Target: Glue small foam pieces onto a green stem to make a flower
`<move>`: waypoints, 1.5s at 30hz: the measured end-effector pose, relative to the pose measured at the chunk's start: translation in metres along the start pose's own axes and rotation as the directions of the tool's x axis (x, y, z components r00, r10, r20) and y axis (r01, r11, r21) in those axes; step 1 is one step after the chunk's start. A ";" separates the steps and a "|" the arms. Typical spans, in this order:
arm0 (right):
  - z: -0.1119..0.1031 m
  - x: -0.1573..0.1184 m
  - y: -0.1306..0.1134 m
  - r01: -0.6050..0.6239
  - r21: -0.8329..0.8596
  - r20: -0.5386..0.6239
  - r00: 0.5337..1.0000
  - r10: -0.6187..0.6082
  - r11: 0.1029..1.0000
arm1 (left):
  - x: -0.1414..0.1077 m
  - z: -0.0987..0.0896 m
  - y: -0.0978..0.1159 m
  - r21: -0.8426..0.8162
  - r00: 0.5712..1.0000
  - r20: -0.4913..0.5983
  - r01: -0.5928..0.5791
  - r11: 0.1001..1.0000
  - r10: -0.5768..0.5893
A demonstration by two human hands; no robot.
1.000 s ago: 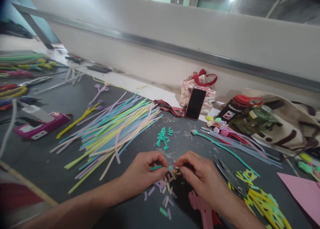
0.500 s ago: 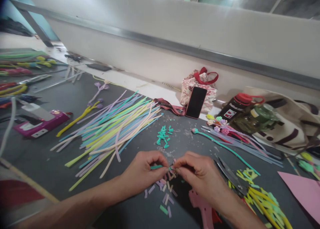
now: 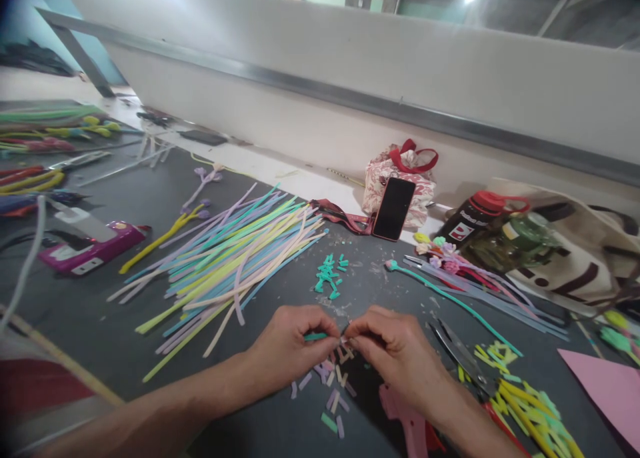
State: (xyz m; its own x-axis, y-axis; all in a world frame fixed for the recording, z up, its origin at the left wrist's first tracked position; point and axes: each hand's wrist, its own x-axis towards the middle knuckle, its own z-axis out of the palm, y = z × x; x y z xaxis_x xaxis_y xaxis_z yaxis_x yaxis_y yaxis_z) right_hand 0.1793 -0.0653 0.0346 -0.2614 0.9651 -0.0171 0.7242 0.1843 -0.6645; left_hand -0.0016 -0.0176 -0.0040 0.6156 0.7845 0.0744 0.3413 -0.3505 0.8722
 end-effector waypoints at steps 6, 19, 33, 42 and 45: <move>0.003 0.000 -0.001 0.019 -0.092 -0.016 1.000 -0.020 0.996 | 0.001 -0.001 0.003 -0.020 1.000 -0.003 0.013 1.000 -0.014; 0.004 0.001 -0.001 0.072 -0.213 0.004 0.997 -0.073 0.974 | 0.001 -0.003 0.005 -0.011 0.999 -0.031 0.029 1.000 -0.029; 0.006 0.004 0.000 0.084 -0.230 0.002 0.996 -0.086 0.969 | 0.002 -0.003 0.004 0.014 0.999 -0.035 0.026 1.000 -0.025; 0.009 0.004 -0.006 0.043 -0.291 -0.017 0.999 -0.050 0.956 | 0.003 -0.003 0.003 0.003 0.999 -0.009 0.048 0.999 -0.048; 0.009 0.004 -0.006 0.056 -0.302 -0.019 0.998 -0.064 0.952 | 0.003 -0.003 0.005 -0.018 0.998 -0.018 0.067 0.998 -0.067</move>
State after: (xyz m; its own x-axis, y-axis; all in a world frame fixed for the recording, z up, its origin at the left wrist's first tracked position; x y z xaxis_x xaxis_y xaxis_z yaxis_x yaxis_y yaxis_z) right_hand 0.1685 -0.0644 0.0318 -0.2952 0.9546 0.0398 0.8672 0.2852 -0.4082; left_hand 0.0002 -0.0153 0.0014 0.5787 0.8152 0.0242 0.3689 -0.2882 0.8836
